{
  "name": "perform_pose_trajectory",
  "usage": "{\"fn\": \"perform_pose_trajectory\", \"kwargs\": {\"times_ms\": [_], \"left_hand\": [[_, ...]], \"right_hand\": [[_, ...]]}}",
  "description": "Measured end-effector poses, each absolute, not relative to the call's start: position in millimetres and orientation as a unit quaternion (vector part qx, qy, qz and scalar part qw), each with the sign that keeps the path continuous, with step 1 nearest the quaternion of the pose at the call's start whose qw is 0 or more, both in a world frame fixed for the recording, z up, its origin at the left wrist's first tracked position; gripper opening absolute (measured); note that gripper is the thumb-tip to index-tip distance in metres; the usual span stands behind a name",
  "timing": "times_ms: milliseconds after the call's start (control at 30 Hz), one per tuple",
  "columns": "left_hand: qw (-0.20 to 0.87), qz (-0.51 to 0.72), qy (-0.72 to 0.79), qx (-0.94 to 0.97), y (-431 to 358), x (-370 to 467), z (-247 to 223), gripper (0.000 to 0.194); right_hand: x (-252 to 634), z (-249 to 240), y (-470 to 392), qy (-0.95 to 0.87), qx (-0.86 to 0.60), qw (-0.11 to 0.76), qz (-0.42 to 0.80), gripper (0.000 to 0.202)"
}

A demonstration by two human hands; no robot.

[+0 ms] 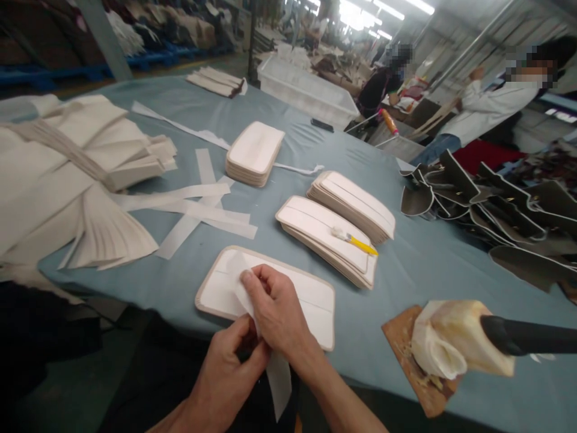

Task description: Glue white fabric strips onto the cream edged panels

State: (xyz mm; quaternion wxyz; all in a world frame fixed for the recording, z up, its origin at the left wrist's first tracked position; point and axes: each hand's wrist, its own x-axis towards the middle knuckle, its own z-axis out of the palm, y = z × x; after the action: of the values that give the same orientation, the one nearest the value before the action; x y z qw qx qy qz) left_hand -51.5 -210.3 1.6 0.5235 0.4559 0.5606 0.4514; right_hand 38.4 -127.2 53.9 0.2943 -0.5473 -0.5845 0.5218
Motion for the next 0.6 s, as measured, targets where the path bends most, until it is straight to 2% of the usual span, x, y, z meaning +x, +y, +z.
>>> {"fn": "perform_pose_trajectory", "kwargs": {"times_ms": [100,233,333,433,600], "left_hand": [[0.463,0.448,0.528,0.554,-218.5,-68.4,2.3,0.018],[0.247,0.484,0.477,0.69,-221.3,-107.9,5.1,0.013],[0.135,0.475,0.49,0.718,-216.8,-135.1,1.4,0.016],[0.075,0.449,0.52,0.722,-213.2,-150.1,-7.6,0.018],[0.05,0.427,0.543,0.721,-211.6,-155.7,-18.9,0.018]], "right_hand": [[42.1,52.2,-118.4,-0.629,-0.537,0.236,0.509,0.042],[46.1,55.1,-106.3,-0.646,-0.509,0.16,0.546,0.042],[44.5,54.8,-98.3,-0.655,-0.491,0.111,0.564,0.043],[39.9,51.4,-90.9,-0.669,-0.488,0.072,0.556,0.043],[34.3,50.6,-82.0,-0.711,-0.524,0.006,0.468,0.041]]}}
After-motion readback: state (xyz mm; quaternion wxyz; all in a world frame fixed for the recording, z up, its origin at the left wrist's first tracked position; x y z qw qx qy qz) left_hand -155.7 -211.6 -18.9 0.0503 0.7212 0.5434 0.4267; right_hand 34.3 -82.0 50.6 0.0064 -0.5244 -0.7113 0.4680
